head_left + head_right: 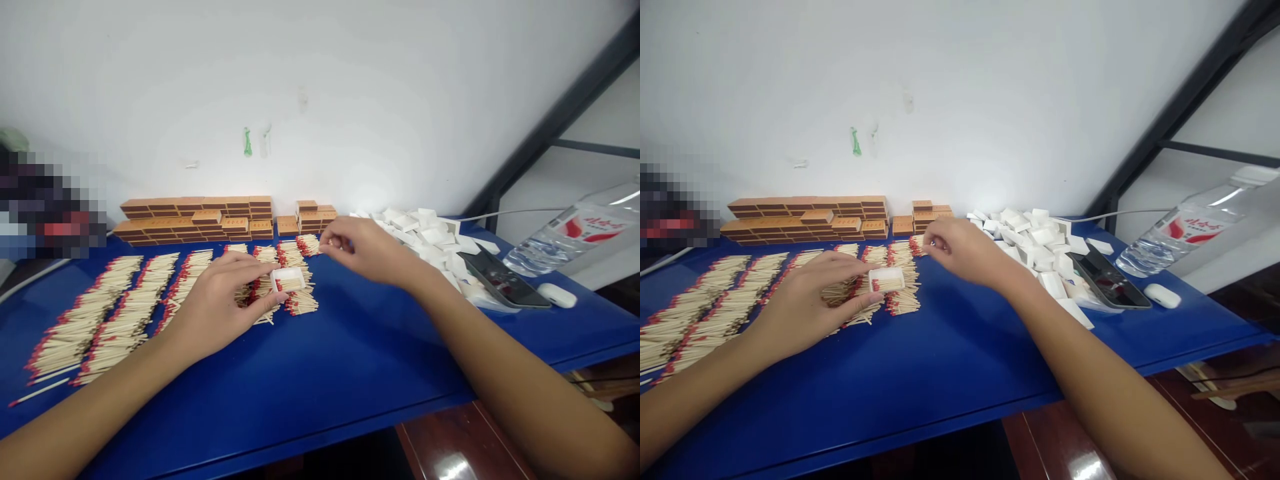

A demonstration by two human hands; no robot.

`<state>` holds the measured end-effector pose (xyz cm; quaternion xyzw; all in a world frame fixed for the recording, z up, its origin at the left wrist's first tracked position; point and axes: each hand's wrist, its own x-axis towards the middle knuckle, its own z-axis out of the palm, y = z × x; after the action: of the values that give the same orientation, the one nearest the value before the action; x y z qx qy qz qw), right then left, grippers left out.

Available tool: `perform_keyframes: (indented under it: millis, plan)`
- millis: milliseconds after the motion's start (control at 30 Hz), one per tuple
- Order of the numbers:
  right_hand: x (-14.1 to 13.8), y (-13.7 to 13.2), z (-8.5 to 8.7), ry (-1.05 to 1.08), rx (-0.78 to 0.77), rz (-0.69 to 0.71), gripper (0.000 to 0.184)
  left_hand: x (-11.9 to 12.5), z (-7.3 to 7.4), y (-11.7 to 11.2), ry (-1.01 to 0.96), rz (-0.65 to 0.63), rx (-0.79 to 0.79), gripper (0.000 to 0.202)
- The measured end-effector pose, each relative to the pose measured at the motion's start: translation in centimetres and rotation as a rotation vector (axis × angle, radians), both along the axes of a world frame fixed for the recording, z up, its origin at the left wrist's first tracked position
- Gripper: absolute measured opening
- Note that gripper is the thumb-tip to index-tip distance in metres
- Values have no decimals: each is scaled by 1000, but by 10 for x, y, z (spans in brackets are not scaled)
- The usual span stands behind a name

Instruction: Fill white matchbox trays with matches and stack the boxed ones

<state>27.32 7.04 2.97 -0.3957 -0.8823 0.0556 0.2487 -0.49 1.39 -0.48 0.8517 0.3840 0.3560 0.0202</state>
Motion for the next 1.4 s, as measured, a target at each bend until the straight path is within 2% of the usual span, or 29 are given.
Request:
perform_keyframes:
  millis: [100, 267, 567, 1000, 1400]
  plan:
    - [21, 22, -6, -119, -16, -118, 8, -2, -1, 1, 6, 6, 0, 36]
    - [35, 40, -20, -225, -192, -160, 6, -3, 0, 0, 14, 11, 31, 35]
    - [29, 34, -17, -261, -296, -162, 5, -2, 1, 1, 22, 8, 45, 33]
    - [36, 32, -11, -263, -414, -163, 7, -2, 1, 1, 44, 13, 29, 35]
    - [39, 35, -14, -248, -407, -162, 8, -1, 4, 0, 36, 16, 38, 33]
